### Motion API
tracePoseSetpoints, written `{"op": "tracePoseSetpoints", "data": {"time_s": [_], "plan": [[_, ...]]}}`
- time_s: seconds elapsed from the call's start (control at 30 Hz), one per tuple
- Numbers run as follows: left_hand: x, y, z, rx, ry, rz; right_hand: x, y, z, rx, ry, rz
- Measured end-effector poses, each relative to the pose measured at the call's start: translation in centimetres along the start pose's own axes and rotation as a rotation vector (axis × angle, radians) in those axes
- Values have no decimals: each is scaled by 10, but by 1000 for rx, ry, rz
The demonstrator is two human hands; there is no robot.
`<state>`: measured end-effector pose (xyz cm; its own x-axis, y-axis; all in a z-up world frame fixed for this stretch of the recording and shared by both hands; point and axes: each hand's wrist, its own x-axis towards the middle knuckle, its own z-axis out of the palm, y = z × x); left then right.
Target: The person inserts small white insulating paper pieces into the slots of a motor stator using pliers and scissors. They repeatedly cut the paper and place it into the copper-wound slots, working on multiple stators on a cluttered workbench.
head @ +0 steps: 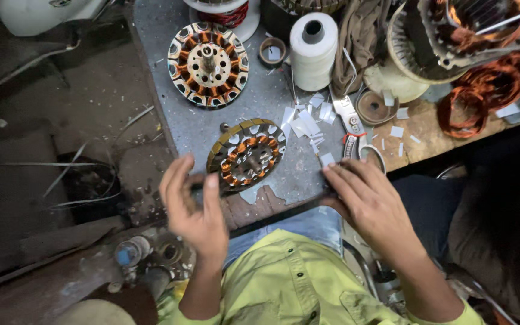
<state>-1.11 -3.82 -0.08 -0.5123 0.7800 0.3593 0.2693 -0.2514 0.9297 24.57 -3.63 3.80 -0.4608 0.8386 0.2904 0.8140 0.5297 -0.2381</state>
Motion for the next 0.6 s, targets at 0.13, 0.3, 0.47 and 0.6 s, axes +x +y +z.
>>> {"op": "tracePoseSetpoints", "data": {"time_s": [0.13,0.3,0.47,0.6], "plan": [[-21,12,-6,99,-155,283,-14,12,5,-42,-17,-109],[-34,19,19,-25,-671,252,-29,10,14,113,138,-141],[-35,19,45,-31,-851,246,-34,-2,31,256,349,9],[-33,17,48,-41,-803,219,-31,9,33,1,230,-55]]}}
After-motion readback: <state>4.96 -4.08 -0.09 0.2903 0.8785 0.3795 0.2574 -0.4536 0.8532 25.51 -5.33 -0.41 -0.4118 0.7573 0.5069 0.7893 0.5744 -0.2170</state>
